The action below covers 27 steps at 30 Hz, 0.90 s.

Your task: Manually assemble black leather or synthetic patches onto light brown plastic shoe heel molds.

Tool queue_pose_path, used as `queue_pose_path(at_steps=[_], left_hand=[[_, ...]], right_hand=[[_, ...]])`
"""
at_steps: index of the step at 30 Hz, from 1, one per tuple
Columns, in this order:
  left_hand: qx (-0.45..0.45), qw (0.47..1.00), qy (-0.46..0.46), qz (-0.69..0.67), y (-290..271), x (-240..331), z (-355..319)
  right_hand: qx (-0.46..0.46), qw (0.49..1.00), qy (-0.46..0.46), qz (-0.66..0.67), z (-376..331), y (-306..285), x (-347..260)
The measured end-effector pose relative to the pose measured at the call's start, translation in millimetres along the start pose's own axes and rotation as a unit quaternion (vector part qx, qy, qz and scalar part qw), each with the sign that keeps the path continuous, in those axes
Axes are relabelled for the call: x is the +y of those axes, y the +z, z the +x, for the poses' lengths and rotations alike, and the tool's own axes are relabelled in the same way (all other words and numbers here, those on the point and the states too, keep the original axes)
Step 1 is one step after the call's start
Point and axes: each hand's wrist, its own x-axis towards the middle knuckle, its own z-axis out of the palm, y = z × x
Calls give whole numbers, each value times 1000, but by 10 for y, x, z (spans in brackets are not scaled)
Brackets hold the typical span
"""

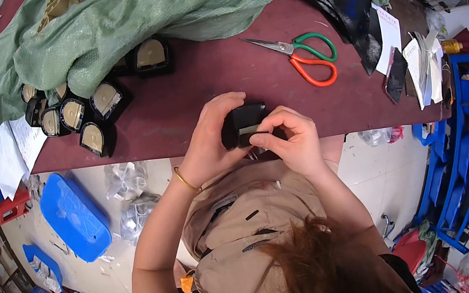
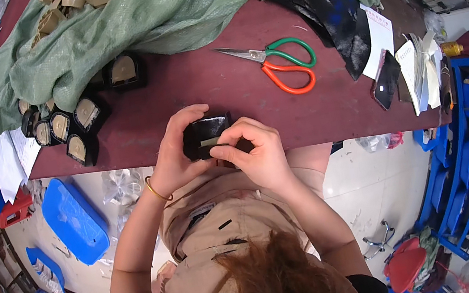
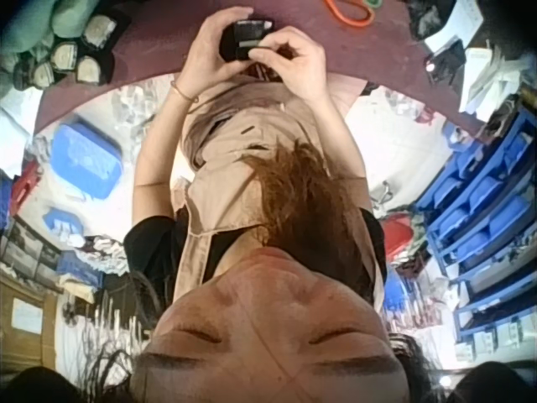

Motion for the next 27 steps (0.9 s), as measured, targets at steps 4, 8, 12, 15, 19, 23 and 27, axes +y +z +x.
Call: queue_pose_path(at_steps=[4, 8, 12, 15, 19, 23, 27], left_hand=[[39, 998, 40, 11, 50, -55, -35], [39, 996, 69, 30, 48, -93, -26], [35, 996, 73, 34, 47, -50, -13], [8, 991, 113, 65, 4, -42, 21], [-56, 988, 102, 103, -69, 46, 99], [6, 999, 32, -3, -7, 173, 148], [108, 881, -149, -437, 352, -8, 84]], right_hand=[[33, 999, 22, 2, -10, 14, -13], [20, 999, 40, -20, 12, 1, -76], [-16, 993, 111, 25, 116, -158, 72], [-102, 979, 173, 44, 317, -312, 137], [-66, 980, -58, -176, 289, -354, 27], [-99, 994, 20, 43, 379, -262, -86], [-20, 994, -97, -46, 417, 100, 71]])
